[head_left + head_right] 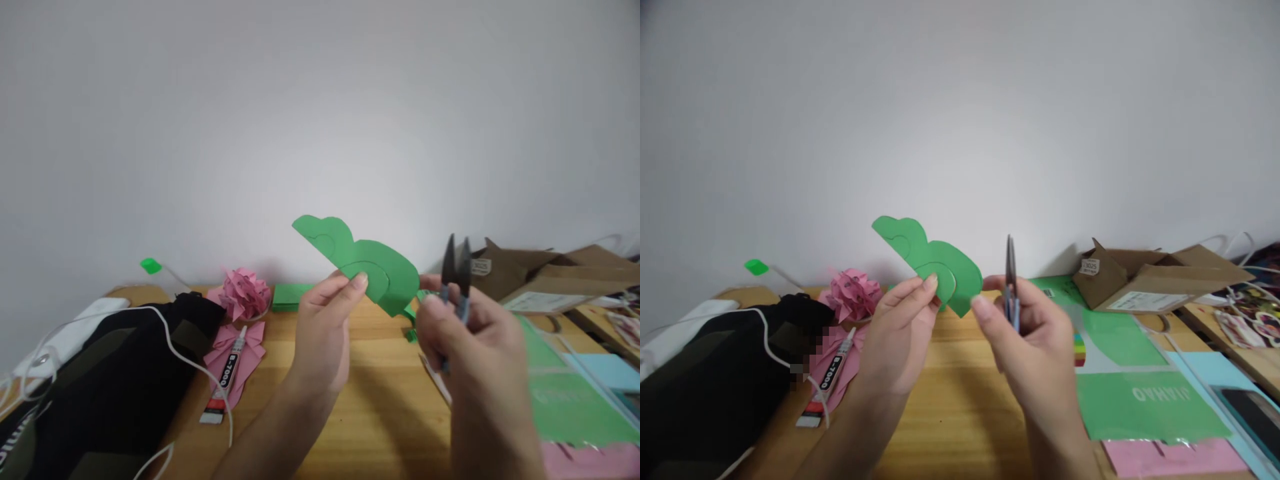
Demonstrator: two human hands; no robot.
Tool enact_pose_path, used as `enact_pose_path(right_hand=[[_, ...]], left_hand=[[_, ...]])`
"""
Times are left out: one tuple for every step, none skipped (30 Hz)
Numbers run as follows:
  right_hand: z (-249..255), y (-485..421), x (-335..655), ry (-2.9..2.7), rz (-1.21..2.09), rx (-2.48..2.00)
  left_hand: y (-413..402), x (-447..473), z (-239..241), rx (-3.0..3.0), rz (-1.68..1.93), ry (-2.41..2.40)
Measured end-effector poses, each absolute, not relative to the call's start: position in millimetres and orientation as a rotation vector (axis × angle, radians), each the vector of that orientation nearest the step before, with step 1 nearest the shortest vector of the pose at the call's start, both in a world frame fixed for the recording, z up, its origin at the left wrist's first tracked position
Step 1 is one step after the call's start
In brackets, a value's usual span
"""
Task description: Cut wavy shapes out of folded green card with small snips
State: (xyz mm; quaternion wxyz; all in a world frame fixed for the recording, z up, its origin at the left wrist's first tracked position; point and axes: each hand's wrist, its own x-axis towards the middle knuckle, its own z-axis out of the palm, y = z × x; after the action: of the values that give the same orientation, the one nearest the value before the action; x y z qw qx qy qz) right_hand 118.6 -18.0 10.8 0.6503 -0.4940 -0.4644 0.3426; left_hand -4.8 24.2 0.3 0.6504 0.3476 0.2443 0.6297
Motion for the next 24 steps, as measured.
enact_pose_path(right_hand=[[9,-15,111,-1.069,0.761,-1.11],[7,-13,104,-1.082,0.745,-1.094],[4,-11,98,-1.075,0.709,-1.074],[1,-9,93,-1.052,0.678,-1.056],[-2,-8,88,-1.022,0.661,-1.046],[-4,-7,85,-0.984,0.657,-1.038],[-7,-7,82,-0.946,0.67,-1.028],[-9,-6,80,-0.915,0.693,-1.013],[-11,-6,79,-0.887,0.718,-0.994],[-12,-6,79,-0.87,0.742,-0.97],[-13,-6,79,-0.863,0.767,-0.945],[-13,-5,80,-0.865,0.788,-0.922],[-13,-5,81,-0.878,0.807,-0.902],[-12,-4,83,-0.897,0.828,-0.885],[-11,-4,86,-0.922,0.849,-0.866],[-9,-4,90,-0.949,0.868,-0.847],[-8,-4,94,-0.974,0.879,-0.829],[-6,-5,99,-0.994,0.885,-0.814],[-4,-5,103,-1.005,0.884,-0.808],[-2,-6,109,-1.016,0.879,-0.81],[0,-7,114,-1.027,0.87,-0.82],[2,-8,119,-1.042,0.859,-0.842],[5,-9,125,-1.066,0.849,-0.87],[9,-10,130,-1.093,0.84,-0.901]], left_hand=[[23,-3,0,0.764,1.435,0.552],[21,-1,0,0.735,1.447,0.554],[19,1,0,0.702,1.465,0.558],[18,3,0,0.671,1.487,0.566],[16,4,0,0.645,1.508,0.572],[14,6,0,0.627,1.525,0.575],[13,7,0,0.617,1.535,0.574],[11,8,0,0.614,1.538,0.57],[10,8,1,0.608,1.543,0.568],[9,9,1,0.604,1.546,0.57],[8,9,0,0.607,1.552,0.577],[8,10,-1,0.619,1.563,0.589],[9,10,-3,0.643,1.583,0.605],[9,10,-4,0.683,1.61,0.626],[11,9,-6,0.741,1.638,0.651],[13,7,-8,0.818,1.663,0.682],[15,4,-9,0.916,1.674,0.721],[16,0,-8,1.034,1.657,0.765],[17,-5,-5,1.18,1.62,0.807],[16,-11,0,1.354,1.53,0.848],[12,-18,7,1.522,1.381,0.845],[7,-25,15,1.678,1.215,0.797],[-1,-32,25,1.825,1.118,0.743],[-9,-39,36,1.953,1.092,0.69]])
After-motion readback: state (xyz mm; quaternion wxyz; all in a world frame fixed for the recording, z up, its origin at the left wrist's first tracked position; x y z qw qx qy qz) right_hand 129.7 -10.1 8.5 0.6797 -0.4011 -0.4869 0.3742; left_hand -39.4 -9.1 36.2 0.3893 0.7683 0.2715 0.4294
